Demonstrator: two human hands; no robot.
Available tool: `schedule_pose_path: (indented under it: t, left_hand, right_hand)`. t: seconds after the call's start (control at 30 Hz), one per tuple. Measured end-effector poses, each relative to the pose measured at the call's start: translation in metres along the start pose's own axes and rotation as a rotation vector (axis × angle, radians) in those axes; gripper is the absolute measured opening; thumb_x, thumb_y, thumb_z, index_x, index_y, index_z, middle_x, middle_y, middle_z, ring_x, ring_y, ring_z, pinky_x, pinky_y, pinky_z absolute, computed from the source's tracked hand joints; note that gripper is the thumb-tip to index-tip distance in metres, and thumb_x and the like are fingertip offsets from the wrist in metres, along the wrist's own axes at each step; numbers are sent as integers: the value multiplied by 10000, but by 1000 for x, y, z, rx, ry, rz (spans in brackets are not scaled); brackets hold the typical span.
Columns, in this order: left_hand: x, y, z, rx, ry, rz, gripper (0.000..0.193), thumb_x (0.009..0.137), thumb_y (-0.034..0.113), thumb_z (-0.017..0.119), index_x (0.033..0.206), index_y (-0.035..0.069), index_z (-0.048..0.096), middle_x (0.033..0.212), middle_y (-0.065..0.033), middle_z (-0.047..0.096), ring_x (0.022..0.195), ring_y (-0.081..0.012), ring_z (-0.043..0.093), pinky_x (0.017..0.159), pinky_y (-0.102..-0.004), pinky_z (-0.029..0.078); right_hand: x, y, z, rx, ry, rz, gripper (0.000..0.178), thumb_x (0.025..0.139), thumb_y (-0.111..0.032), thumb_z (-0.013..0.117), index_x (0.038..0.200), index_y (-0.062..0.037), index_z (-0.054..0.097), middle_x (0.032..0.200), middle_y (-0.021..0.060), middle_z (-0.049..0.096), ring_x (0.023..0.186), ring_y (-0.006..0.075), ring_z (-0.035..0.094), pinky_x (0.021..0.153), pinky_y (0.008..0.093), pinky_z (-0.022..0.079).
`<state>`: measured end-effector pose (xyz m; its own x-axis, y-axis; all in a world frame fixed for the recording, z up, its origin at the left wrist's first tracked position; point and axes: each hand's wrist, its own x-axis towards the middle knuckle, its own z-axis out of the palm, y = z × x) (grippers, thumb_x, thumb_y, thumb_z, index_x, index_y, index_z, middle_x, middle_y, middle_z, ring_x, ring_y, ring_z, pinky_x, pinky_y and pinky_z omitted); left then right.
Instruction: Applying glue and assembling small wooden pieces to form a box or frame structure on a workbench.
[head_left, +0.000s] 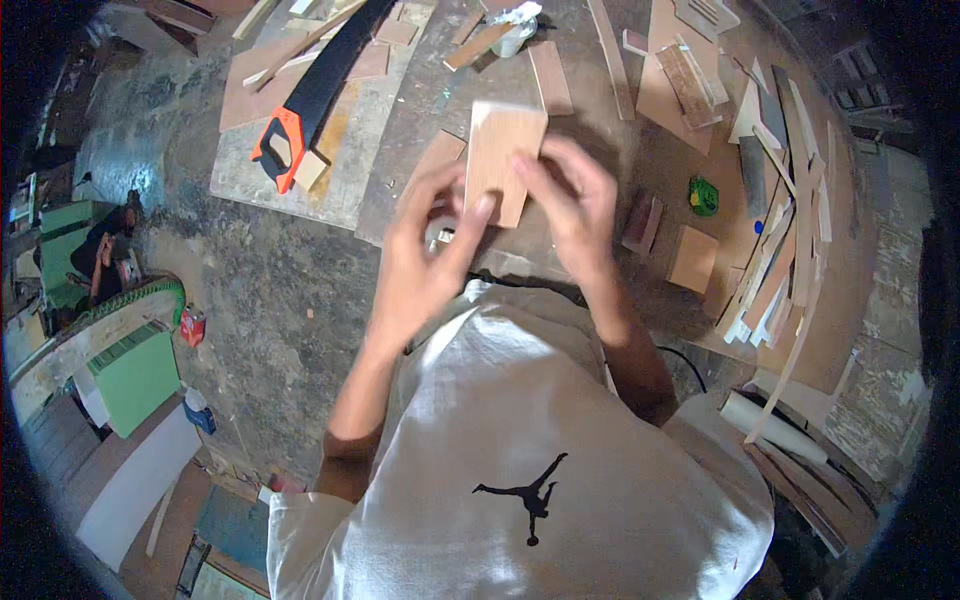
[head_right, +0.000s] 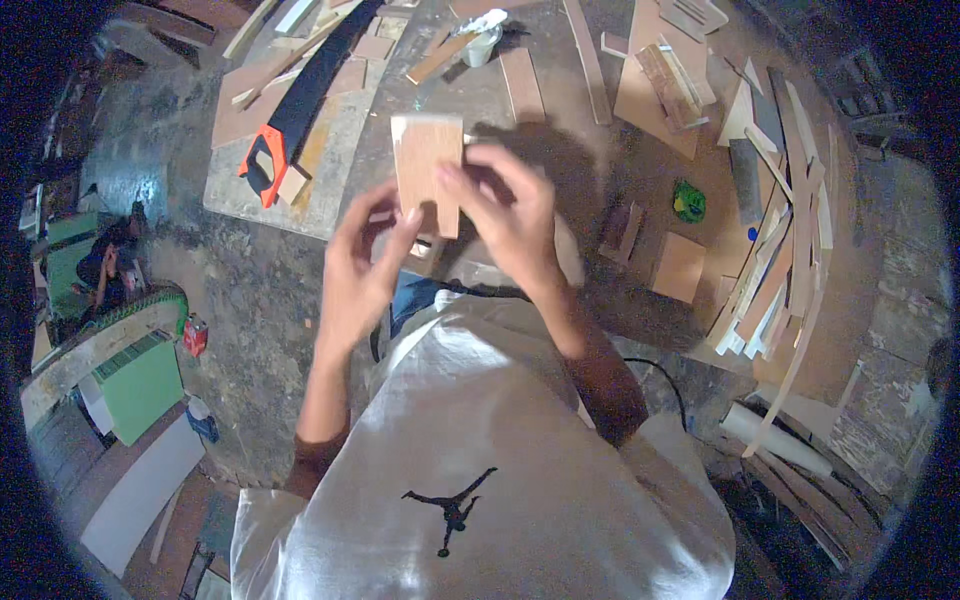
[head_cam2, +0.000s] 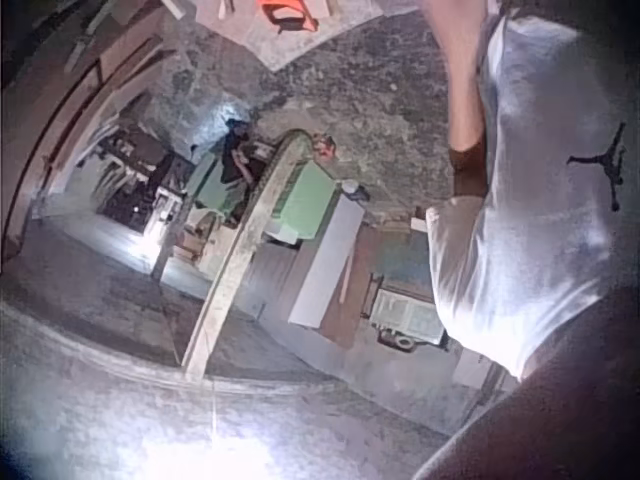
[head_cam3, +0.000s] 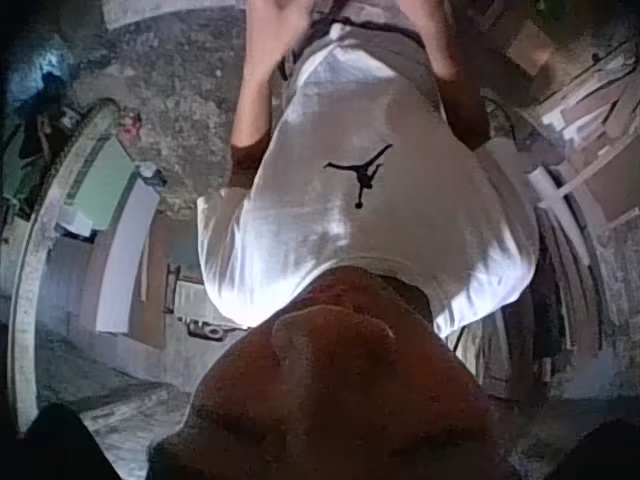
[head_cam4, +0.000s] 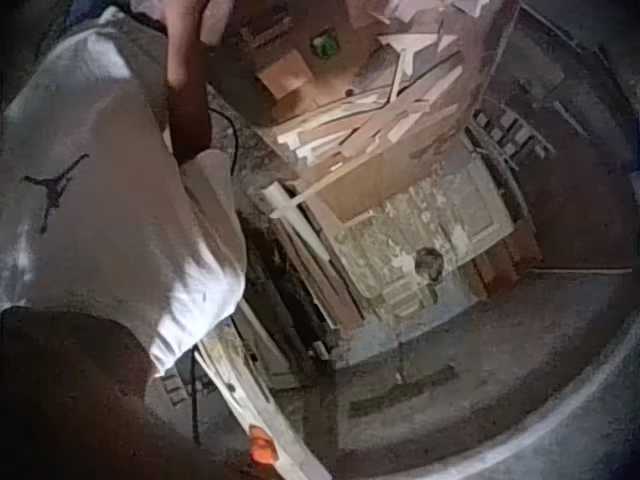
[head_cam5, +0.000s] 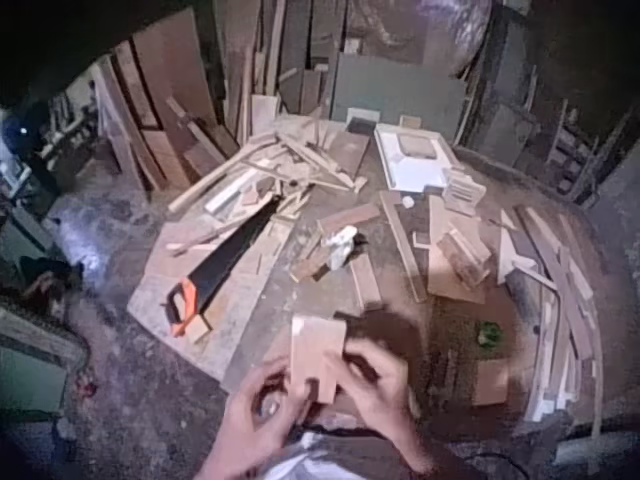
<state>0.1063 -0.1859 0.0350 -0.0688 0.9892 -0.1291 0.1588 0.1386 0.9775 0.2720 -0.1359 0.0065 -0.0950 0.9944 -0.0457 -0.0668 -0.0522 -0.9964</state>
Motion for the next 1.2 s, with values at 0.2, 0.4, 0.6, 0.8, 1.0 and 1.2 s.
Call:
schedule_pose_path:
  t: [0.2,0.4,0.6,0.8,1.0,1.2]
  left_hand:
    - [69,22,-9,-190,-44,123,313,967,184,681,1195,-19,613,1022,-102,714,887,-127,648,806,-299,521]
    - [145,-26,-18,-359,68,60,231,978,229,662,1086,25,642,1003,-46,689,908,-124,615,889,-303,450]
    - [204,-60,-32,-203,-137,-249,347,930,302,699,1160,62,599,1078,-16,664,1022,-157,581,996,-433,352]
    - [227,-59,-8,-237,-247,-407,234,925,253,708,1065,88,618,988,-20,670,973,-157,603,966,-491,423]
    - [249,-108,-20,-159,-261,-334,200,925,187,713,955,18,611,883,-24,644,837,-151,629,869,-327,521]
    - [245,-103,-2,-191,-98,-275,230,891,143,757,897,-51,634,898,-114,692,746,-159,664,722,-279,561]
  right_hand:
    - [72,-32,6,148,-58,-193,250,957,-172,695,1116,21,690,950,46,706,861,81,643,740,244,507]
    - [175,70,-57,-211,228,-401,302,977,-256,634,1176,-36,691,967,106,706,890,172,657,775,313,514]
    - [198,93,-65,-1043,201,-527,416,913,-211,637,1326,-165,628,1174,189,508,1094,370,513,946,459,451]
    - [210,94,-70,-1155,167,-443,487,889,-181,617,1370,-256,616,1164,170,483,1091,362,487,964,494,435]
    - [215,97,-57,-1145,113,-453,479,865,-157,627,1332,-260,651,1150,165,473,1103,364,479,972,549,417]
    - [219,107,-68,-1020,147,-460,424,861,-136,618,1265,-237,695,1105,168,487,1081,364,488,971,529,419]
